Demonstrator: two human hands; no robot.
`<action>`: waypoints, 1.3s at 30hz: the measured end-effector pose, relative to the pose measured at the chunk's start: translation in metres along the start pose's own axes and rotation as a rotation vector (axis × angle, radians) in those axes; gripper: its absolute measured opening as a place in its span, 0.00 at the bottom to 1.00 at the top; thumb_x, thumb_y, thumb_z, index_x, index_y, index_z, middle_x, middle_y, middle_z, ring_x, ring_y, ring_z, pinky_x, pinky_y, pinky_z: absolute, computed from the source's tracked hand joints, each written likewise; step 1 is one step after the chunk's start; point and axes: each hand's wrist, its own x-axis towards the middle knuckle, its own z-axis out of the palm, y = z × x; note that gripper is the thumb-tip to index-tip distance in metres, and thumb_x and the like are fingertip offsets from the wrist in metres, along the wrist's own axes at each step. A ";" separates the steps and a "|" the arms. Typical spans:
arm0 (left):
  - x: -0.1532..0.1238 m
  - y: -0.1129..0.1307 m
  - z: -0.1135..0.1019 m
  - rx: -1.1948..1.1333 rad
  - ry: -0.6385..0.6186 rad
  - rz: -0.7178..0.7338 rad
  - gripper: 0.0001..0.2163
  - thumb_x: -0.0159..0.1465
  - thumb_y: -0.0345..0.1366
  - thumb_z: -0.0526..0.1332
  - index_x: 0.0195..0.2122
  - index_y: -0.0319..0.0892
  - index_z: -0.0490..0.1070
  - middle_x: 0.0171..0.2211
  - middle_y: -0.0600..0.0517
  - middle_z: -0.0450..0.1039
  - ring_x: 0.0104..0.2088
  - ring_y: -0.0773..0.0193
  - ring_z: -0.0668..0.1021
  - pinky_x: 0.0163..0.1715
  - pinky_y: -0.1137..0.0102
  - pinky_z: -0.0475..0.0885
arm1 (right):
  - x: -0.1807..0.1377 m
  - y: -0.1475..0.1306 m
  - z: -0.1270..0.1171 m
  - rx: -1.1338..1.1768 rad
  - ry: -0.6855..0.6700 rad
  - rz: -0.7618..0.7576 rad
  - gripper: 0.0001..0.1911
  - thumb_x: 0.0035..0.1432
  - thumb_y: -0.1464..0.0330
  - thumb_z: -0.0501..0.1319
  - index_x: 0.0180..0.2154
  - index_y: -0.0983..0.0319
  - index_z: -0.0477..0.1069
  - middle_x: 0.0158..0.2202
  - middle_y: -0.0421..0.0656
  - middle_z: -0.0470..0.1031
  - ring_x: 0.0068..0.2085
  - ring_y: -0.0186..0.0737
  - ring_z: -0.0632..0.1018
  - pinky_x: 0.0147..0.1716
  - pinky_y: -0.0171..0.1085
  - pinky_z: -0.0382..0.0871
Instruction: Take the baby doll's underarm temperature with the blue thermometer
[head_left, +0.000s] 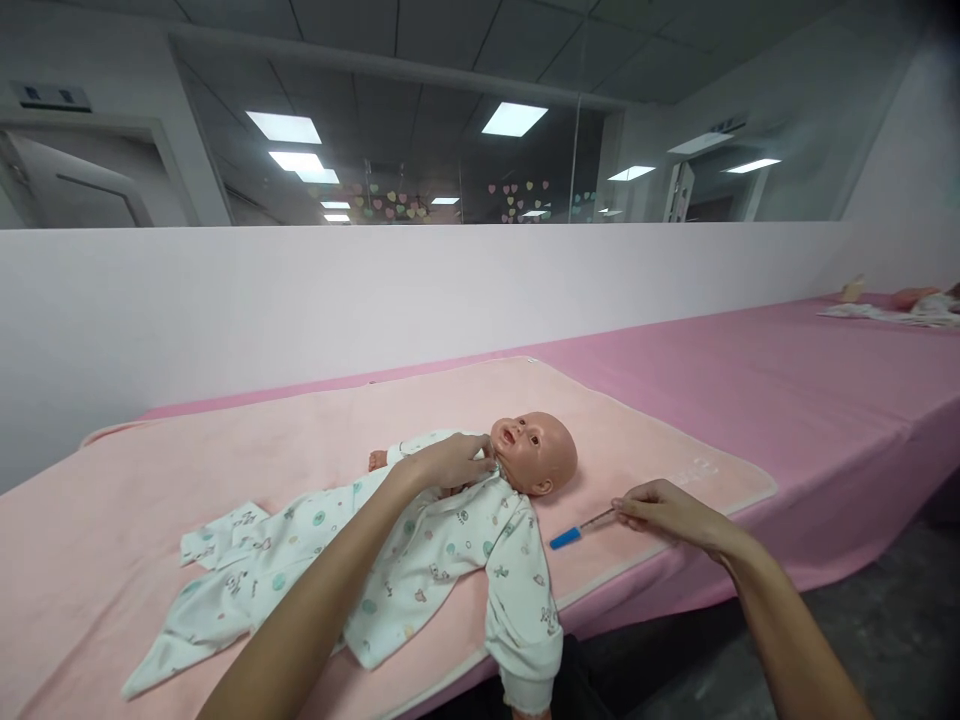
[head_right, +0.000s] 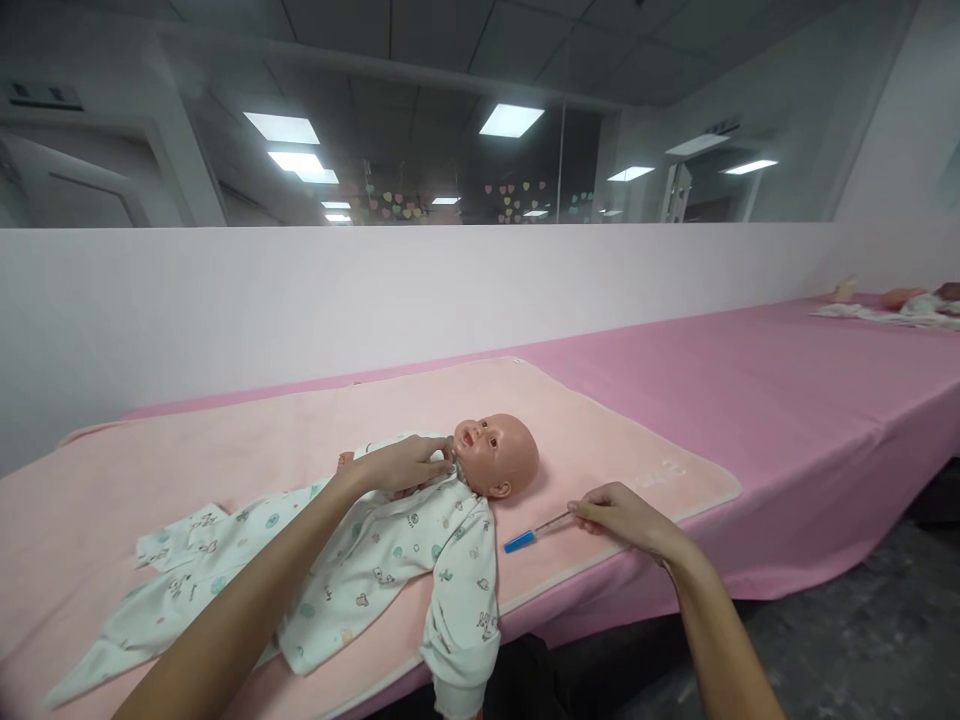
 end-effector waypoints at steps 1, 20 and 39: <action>0.000 0.001 0.000 0.014 0.026 0.025 0.14 0.58 0.46 0.49 0.38 0.43 0.65 0.23 0.53 0.68 0.16 0.68 0.67 0.16 0.74 0.61 | 0.005 0.003 0.000 -0.016 -0.026 0.016 0.23 0.49 0.49 0.55 0.19 0.63 0.64 0.18 0.39 0.64 0.21 0.32 0.62 0.22 0.33 0.53; -0.021 -0.007 -0.034 0.016 0.215 -0.024 0.11 0.56 0.42 0.51 0.29 0.39 0.65 0.27 0.50 0.71 0.20 0.67 0.72 0.16 0.75 0.59 | 0.026 -0.093 0.078 -0.134 0.378 -0.329 0.16 0.55 0.59 0.54 0.22 0.61 0.69 0.21 0.42 0.70 0.24 0.38 0.70 0.24 0.36 0.59; -0.009 -0.013 -0.026 -0.125 0.020 0.051 0.11 0.54 0.42 0.53 0.30 0.39 0.67 0.24 0.53 0.67 0.21 0.70 0.69 0.21 0.75 0.63 | 0.062 -0.114 0.157 0.243 0.930 -0.585 0.08 0.55 0.72 0.49 0.31 0.61 0.66 0.28 0.41 0.66 0.20 0.31 0.60 0.22 0.33 0.60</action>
